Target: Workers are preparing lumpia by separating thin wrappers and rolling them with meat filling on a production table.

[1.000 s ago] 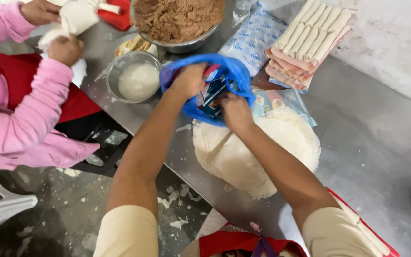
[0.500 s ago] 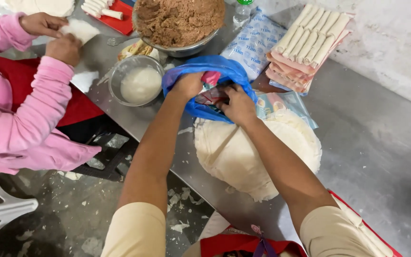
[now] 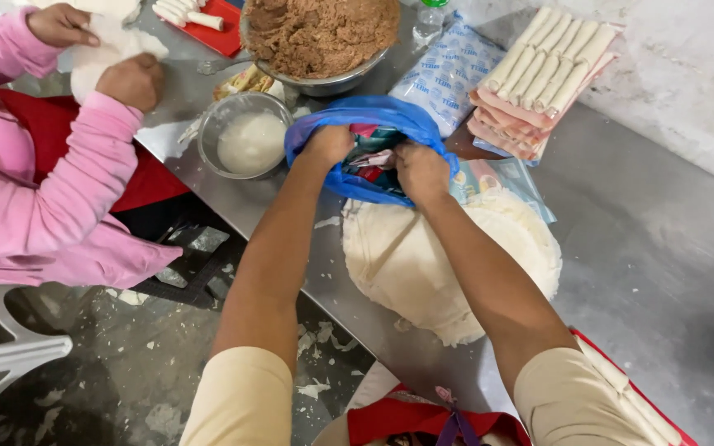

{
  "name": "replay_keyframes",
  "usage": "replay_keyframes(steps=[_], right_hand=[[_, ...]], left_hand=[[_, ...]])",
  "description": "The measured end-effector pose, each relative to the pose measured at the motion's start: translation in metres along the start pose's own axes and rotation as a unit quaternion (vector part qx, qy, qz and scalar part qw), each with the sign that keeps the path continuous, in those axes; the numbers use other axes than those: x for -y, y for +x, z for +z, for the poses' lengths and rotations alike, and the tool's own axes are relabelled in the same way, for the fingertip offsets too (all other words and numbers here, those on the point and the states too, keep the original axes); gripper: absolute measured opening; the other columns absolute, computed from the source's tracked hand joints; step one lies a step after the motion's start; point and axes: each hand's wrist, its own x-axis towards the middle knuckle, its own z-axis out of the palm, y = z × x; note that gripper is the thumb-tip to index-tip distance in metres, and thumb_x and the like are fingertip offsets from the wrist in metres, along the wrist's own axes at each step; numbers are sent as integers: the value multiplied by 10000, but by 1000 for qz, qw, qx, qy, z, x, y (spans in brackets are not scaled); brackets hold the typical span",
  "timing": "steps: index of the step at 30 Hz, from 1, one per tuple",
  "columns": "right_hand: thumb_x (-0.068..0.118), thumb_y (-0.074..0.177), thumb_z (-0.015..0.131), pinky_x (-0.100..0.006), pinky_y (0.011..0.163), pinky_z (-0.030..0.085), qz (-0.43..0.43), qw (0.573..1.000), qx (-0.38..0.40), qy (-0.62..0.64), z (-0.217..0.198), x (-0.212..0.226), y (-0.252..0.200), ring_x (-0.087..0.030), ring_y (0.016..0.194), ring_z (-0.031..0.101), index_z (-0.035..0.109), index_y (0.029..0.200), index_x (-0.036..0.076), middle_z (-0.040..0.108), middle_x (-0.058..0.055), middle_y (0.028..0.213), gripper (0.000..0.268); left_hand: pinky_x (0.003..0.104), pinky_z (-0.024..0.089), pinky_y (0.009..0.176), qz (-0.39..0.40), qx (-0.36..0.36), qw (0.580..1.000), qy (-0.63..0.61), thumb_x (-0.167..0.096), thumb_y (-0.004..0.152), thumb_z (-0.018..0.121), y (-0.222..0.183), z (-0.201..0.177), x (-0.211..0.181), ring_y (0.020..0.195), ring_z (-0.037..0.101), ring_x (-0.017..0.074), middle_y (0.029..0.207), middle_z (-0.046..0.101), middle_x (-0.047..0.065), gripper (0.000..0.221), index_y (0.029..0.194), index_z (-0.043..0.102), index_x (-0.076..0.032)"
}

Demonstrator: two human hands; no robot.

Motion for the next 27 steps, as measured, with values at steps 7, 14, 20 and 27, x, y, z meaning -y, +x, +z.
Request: replay_keyframes(steps=[7,14,20,27], right_hand=[[248,994,614,-582,744,558,-13,995,-79,61,-75,-12,-16,-449,881,694,652,870,104,651,-186,847,193],[235,1021,667,-364,772,524,70,945,-136,288,-74,-44,-50,-206,807,668,717,898,167,683,-33,786,149],[114,888,781,-441,832,551,-77,962,-210,156,-72,-14,-90,-359,913,683,735,892,125,689,-108,878,48],[223,858,808,-444,824,596,-18,980,-195,27,-20,-24,-70,-340,928,694,734,917,145,658,-59,959,122]], left_hand=[[425,592,848,9,-77,994,79,-239,984,536,3,-23,-30,910,745,334,832,762,148,290,960,768,-66],[524,520,1025,-89,110,989,-46,-151,949,571,-28,-97,-101,1191,650,398,1191,708,199,390,1326,656,-102],[518,483,1087,-119,145,977,-106,-191,958,496,-40,-105,-97,1274,605,368,1311,671,157,477,1426,584,-215],[444,527,1029,-58,6,969,-242,-78,875,572,-51,-145,-103,1169,669,283,1164,748,35,464,1256,733,-287]])
